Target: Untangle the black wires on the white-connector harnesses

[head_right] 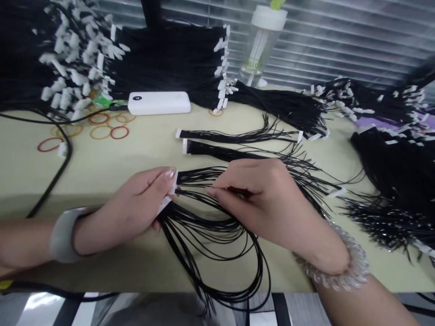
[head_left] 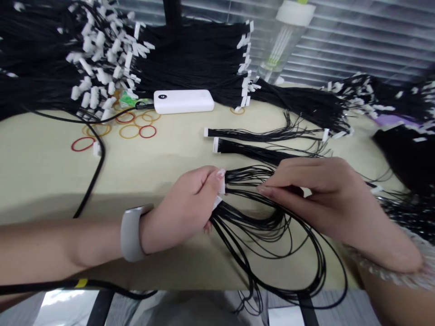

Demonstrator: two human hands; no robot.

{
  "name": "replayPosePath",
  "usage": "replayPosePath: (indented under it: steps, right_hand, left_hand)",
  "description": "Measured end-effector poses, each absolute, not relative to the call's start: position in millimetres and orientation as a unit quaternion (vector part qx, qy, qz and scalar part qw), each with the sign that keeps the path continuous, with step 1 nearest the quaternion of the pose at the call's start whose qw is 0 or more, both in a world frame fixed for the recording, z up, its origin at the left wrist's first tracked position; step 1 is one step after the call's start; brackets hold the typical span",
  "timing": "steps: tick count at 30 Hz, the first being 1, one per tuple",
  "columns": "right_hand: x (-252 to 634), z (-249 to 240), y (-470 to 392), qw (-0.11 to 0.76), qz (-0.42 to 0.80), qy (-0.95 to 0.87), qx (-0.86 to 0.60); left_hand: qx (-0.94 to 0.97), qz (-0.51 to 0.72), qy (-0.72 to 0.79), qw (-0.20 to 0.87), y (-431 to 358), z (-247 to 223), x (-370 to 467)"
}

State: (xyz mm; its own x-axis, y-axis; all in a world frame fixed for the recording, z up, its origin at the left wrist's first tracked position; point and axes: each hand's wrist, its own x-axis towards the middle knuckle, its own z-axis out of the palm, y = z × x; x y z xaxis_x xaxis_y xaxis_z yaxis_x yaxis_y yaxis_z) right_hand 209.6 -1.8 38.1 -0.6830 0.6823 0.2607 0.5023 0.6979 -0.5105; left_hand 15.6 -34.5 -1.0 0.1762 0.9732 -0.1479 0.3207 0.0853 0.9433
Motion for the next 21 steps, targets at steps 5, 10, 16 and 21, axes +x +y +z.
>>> replayPosePath:
  steps: [5, 10, 16, 21]
  right_hand:
    - [213, 30, -2, 0.242, 0.096, -0.910, -0.324]
    - [210, 23, -7, 0.216, 0.035, -0.926, -0.309]
    - [200, 19, -11, 0.131, 0.086, -0.940, -0.303]
    - [195, 20, -13, 0.129, 0.076, -0.942, -0.301]
  left_hand:
    - [0.588, 0.331, 0.548, 0.494, -34, -1, 15]
    - [0.601, 0.320, 0.555, 0.478, -35, 0, 15]
    - [0.638, 0.293, 0.547, 0.456, -34, 2, 17]
    - [0.644, 0.272, 0.544, 0.464, -33, 1, 17]
